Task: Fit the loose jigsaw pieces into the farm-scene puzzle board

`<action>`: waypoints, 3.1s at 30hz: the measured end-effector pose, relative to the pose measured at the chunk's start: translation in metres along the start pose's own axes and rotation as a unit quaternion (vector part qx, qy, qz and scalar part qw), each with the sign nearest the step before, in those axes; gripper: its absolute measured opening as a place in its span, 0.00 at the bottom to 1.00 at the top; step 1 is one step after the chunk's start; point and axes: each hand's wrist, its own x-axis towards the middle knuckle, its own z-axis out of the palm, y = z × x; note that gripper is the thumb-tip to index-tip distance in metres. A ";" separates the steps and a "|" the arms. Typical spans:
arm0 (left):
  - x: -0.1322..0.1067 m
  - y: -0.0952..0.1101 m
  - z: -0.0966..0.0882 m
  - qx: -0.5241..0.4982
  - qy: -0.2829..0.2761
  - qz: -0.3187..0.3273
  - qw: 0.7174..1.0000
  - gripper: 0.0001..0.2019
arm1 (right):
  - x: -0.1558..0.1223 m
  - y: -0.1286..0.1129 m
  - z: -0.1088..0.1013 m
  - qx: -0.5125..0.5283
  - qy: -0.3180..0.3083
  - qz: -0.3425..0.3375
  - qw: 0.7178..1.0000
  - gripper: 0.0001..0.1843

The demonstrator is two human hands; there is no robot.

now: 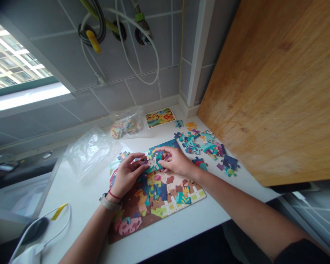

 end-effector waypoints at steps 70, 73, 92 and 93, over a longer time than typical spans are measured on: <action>-0.004 0.008 0.002 -0.006 -0.001 0.013 1.000 0.16 | 0.001 0.000 -0.001 0.040 0.015 -0.005 0.999 0.24; -0.004 0.009 0.002 -0.007 -0.002 0.014 1.000 0.16 | 0.001 0.000 0.000 0.041 0.015 -0.003 0.999 0.24; -0.004 0.012 -0.002 0.164 0.063 0.121 0.977 0.06 | -0.002 -0.003 0.001 -0.020 -0.016 -0.025 0.999 0.22; -0.004 0.012 -0.003 0.171 0.075 0.129 0.974 0.06 | -0.002 -0.002 0.002 -0.036 -0.035 -0.028 0.998 0.21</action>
